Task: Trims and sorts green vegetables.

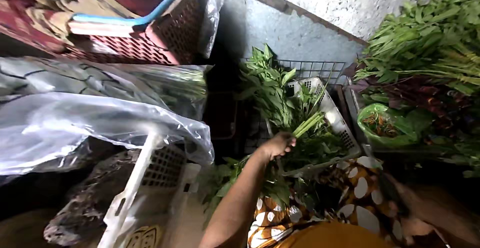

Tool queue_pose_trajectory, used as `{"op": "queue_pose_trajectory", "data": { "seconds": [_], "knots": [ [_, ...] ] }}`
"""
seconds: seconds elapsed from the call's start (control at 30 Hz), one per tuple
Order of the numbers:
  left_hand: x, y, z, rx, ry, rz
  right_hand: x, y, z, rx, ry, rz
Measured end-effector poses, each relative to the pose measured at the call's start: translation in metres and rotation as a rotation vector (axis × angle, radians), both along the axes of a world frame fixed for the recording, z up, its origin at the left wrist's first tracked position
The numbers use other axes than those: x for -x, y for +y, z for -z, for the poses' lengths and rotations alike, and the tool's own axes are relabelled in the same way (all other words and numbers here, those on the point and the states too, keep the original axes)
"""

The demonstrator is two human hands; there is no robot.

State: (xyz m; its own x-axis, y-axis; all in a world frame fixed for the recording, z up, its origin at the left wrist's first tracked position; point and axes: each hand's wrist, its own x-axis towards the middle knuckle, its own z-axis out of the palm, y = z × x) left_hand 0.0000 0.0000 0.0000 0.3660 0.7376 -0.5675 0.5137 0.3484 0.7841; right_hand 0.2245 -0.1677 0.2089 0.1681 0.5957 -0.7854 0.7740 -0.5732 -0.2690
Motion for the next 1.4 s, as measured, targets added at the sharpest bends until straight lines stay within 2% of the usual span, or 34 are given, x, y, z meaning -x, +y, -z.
{"op": "queue_pose_trajectory", "data": {
  "seconds": [0.07, 0.1, 0.13, 0.2, 0.4, 0.57, 0.67, 0.8, 0.93, 1.13, 1.3, 1.4],
  "knots": [
    [-0.009, -0.004, 0.003, 0.045, -0.019, 0.019, -0.093, 0.012, 0.155, -0.27, 0.662, -0.227],
    [-0.011, -0.007, 0.004, 0.059, -0.03, 0.033, -0.101, 0.026, 0.205, -0.257, 0.721, -0.201],
    [-0.012, -0.009, 0.004, 0.067, -0.04, 0.048, -0.093, 0.04, 0.232, -0.221, 0.699, -0.187],
    [-0.012, -0.012, 0.005, 0.075, -0.056, 0.071, -0.072, 0.066, 0.254, -0.149, 0.65, -0.192],
    [-0.001, -0.016, 0.018, 0.104, -0.016, 0.121, -0.05, 0.097, 0.266, -0.155, 0.806, -0.193],
    [0.009, -0.011, 0.037, 0.163, -0.075, 0.088, -0.043, 0.087, 0.265, -0.264, 0.651, -0.23],
    [0.017, -0.011, 0.05, 0.225, -0.184, 0.056, -0.043, 0.076, 0.271, -0.292, 0.715, -0.169],
    [0.023, -0.011, 0.059, 0.275, -0.273, 0.069, -0.052, 0.07, 0.273, -0.237, 0.687, -0.224],
    [0.024, -0.011, 0.059, 0.28, -0.289, 0.071, -0.061, 0.07, 0.267, -0.055, 0.654, -0.267],
    [0.008, -0.019, 0.054, 0.277, -0.186, 0.162, -0.051, 0.083, 0.27, -0.114, 0.652, -0.3],
    [0.009, -0.019, 0.056, 0.25, -0.142, 0.179, -0.055, 0.076, 0.276, -0.18, 0.754, -0.146],
    [0.011, -0.02, 0.062, 0.241, -0.129, 0.173, -0.061, 0.063, 0.268, -0.216, 0.687, -0.136]
  ]
}}
